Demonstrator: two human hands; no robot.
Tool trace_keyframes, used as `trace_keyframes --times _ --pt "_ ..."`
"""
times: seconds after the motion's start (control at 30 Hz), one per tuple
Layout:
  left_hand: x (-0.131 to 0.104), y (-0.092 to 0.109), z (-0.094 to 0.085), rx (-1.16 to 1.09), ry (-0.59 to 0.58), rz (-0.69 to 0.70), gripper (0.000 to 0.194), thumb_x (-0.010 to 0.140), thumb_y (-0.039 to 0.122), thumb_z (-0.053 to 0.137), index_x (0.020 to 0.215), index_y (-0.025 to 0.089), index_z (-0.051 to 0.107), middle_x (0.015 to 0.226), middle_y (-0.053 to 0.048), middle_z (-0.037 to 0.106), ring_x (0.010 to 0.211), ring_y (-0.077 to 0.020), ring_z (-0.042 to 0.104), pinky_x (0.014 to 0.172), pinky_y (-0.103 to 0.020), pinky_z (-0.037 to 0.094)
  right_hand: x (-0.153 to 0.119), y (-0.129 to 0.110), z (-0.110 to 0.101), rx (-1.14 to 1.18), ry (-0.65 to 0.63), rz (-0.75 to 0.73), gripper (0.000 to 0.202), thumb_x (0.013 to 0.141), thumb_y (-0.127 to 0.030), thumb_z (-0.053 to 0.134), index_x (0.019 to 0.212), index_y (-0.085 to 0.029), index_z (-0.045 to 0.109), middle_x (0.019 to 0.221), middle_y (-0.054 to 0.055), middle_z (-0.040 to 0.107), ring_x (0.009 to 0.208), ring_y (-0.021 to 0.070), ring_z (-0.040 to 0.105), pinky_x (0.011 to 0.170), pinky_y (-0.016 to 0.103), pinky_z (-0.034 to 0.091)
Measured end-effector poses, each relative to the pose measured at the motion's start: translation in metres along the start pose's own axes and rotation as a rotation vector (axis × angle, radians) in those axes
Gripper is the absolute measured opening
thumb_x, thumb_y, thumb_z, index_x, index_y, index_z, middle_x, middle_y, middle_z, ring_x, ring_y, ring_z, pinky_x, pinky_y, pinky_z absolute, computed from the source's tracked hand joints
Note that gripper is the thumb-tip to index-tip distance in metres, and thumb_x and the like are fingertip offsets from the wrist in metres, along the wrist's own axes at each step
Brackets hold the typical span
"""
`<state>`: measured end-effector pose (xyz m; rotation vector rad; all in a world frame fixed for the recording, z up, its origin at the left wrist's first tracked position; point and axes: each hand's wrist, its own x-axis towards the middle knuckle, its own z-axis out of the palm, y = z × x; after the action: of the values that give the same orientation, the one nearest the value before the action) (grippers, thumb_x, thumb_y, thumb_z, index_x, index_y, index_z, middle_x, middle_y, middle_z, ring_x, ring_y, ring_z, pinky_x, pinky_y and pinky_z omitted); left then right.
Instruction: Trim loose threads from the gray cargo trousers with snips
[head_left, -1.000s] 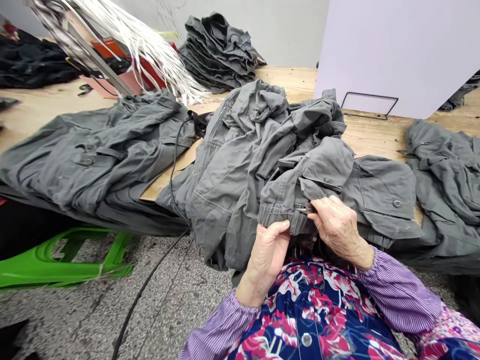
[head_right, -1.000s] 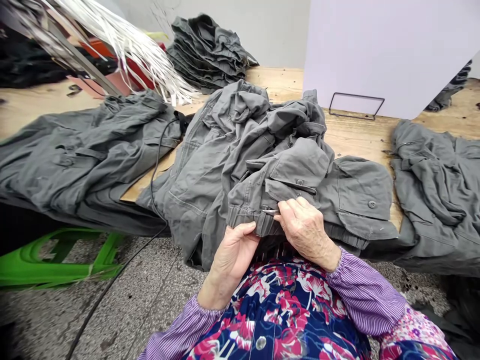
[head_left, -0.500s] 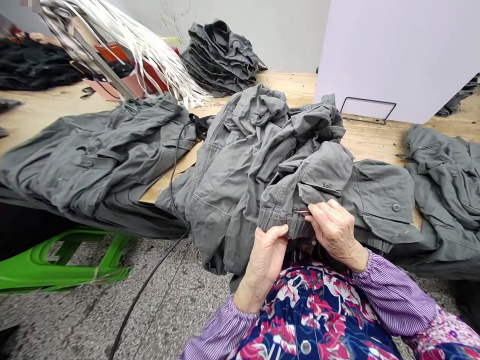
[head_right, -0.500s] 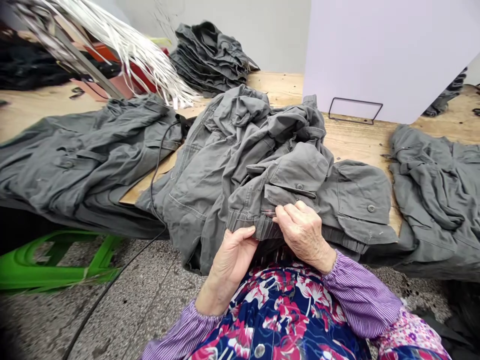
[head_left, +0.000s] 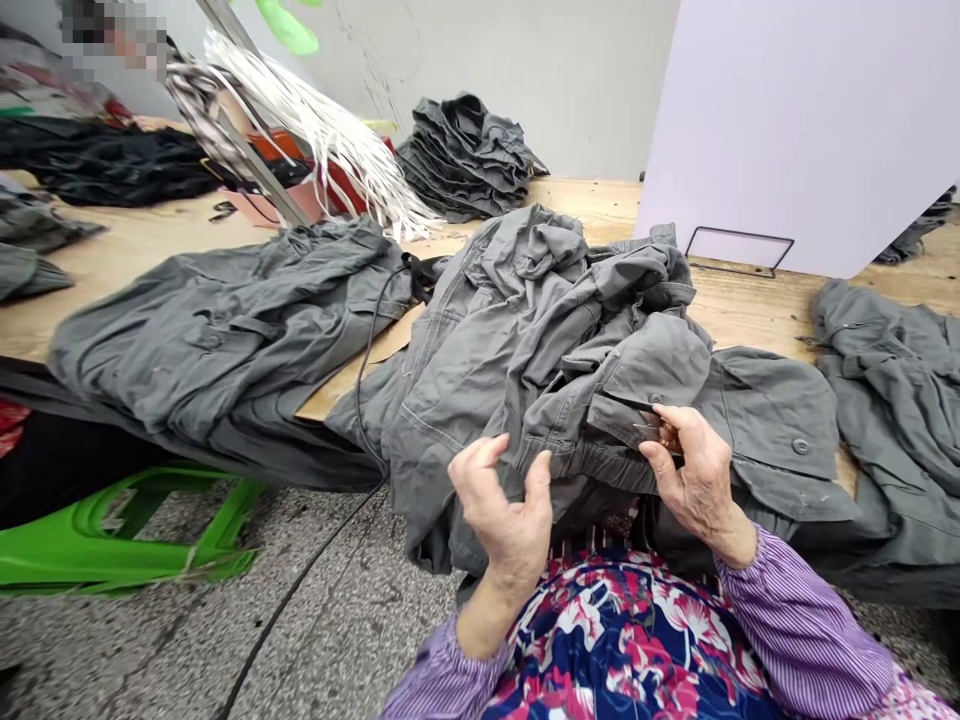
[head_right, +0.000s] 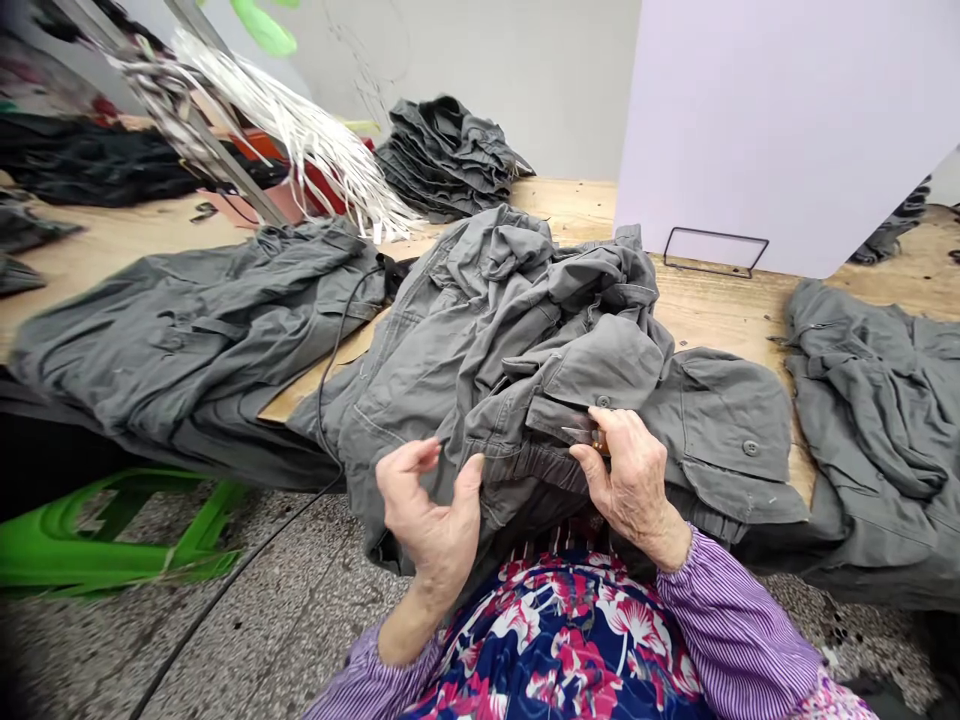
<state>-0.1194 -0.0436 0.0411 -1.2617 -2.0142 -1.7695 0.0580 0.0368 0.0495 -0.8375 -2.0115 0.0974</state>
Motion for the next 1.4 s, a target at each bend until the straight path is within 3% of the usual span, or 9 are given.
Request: trace_keyframes --times 0.1,0.2,0.3,0.4,0.47,0.6,0.77,0.9,1.4 --pt "0.021 0.004 0.021 0.189 -0.103 0.409 0.030 0.073 0.022 0.067 0.102 0.020 0.062 0.091 -0.009 0.058 0.089 -0.0215 0.051 0.081 -0.037 0.038 -0.001 -0.001 0.006 0.000 0.016 0.009 0.031 0.086 -0.033 0.055 0.112 -0.016 0.050 0.087 0.008 0.060 0.072 0.0178 0.056 0.063 0.031 0.048" --pt "0.038 0.003 0.045 0.229 -0.232 0.525 0.015 0.080 0.015 0.055 0.087 0.021 0.067 0.073 -0.006 0.060 0.072 -0.0184 0.050 0.069 -0.033 0.035 -0.003 0.000 0.009 0.007 0.021 0.034 0.031 0.085 -0.032 0.057 0.110 -0.016 0.051 0.087 0.008 0.060 0.072 0.0179 0.057 0.063 0.031 0.049" --pt "0.051 0.006 0.044 0.047 -0.266 0.331 0.017 0.081 0.015 0.051 0.070 0.019 0.063 0.064 -0.004 0.059 0.064 -0.0155 0.050 0.064 -0.030 0.036 -0.005 0.007 0.008 0.021 0.019 0.078 0.027 0.085 -0.030 0.057 0.106 -0.016 0.052 0.084 0.007 0.061 0.069 0.0165 0.057 0.060 0.029 0.048" --pt "0.065 0.016 0.008 -0.349 -0.317 -0.074 0.012 0.080 0.022 0.056 0.068 0.020 0.058 0.061 -0.001 0.056 0.059 -0.0137 0.051 0.060 -0.028 0.040 -0.010 0.019 0.003 0.020 0.043 0.140 0.027 0.084 -0.032 0.058 0.105 -0.016 0.053 0.084 0.006 0.061 0.068 0.0153 0.056 0.060 0.028 0.048" --pt "0.075 0.020 -0.021 -0.717 -0.514 -0.259 0.019 0.079 0.029 0.058 0.062 0.021 0.054 0.048 0.002 0.047 0.048 -0.0138 0.048 0.054 -0.029 0.041 -0.015 0.025 0.001 0.013 0.065 0.176 0.028 0.083 -0.033 0.060 0.104 -0.017 0.053 0.083 0.005 0.060 0.066 0.0145 0.055 0.059 0.028 0.047" --pt "0.080 0.019 -0.041 -0.733 -0.806 -0.261 0.041 0.079 0.044 0.056 0.047 0.019 0.055 0.041 -0.002 0.048 0.043 -0.0149 0.047 0.048 -0.029 0.038 -0.026 0.026 0.002 0.005 0.062 0.171 0.028 0.081 -0.034 0.062 0.101 -0.017 0.054 0.075 0.003 0.057 0.060 0.0135 0.051 0.055 0.026 0.044" --pt "0.054 0.023 0.015 -0.076 -0.571 -0.103 0.023 0.068 0.035 0.070 0.083 0.019 0.069 0.063 -0.001 0.063 0.051 -0.0113 0.048 0.054 -0.024 0.037 -0.016 0.014 0.008 0.002 0.034 0.100 0.029 0.089 -0.035 0.048 0.111 -0.016 0.049 0.088 0.008 0.060 0.070 0.0173 0.056 0.060 0.029 0.047" --pt "0.036 0.025 0.047 0.053 -0.495 0.017 0.010 0.070 0.027 0.067 0.075 0.019 0.066 0.059 0.000 0.060 0.051 -0.0118 0.048 0.054 -0.024 0.034 0.012 0.006 0.005 -0.152 -0.080 0.009 0.018 0.092 -0.028 0.042 0.101 -0.016 0.051 0.083 0.007 0.059 0.074 0.0183 0.054 0.063 0.029 0.042" --pt "0.016 0.015 0.049 -0.043 -0.399 0.148 0.010 0.075 0.015 0.055 0.068 0.020 0.061 0.061 -0.001 0.057 0.059 -0.0135 0.053 0.060 -0.025 0.039 0.063 -0.005 -0.008 -0.441 -0.431 -0.228 0.016 0.090 -0.022 0.048 0.075 -0.019 0.047 0.067 0.002 0.054 0.066 0.0164 0.045 0.055 0.029 0.022"
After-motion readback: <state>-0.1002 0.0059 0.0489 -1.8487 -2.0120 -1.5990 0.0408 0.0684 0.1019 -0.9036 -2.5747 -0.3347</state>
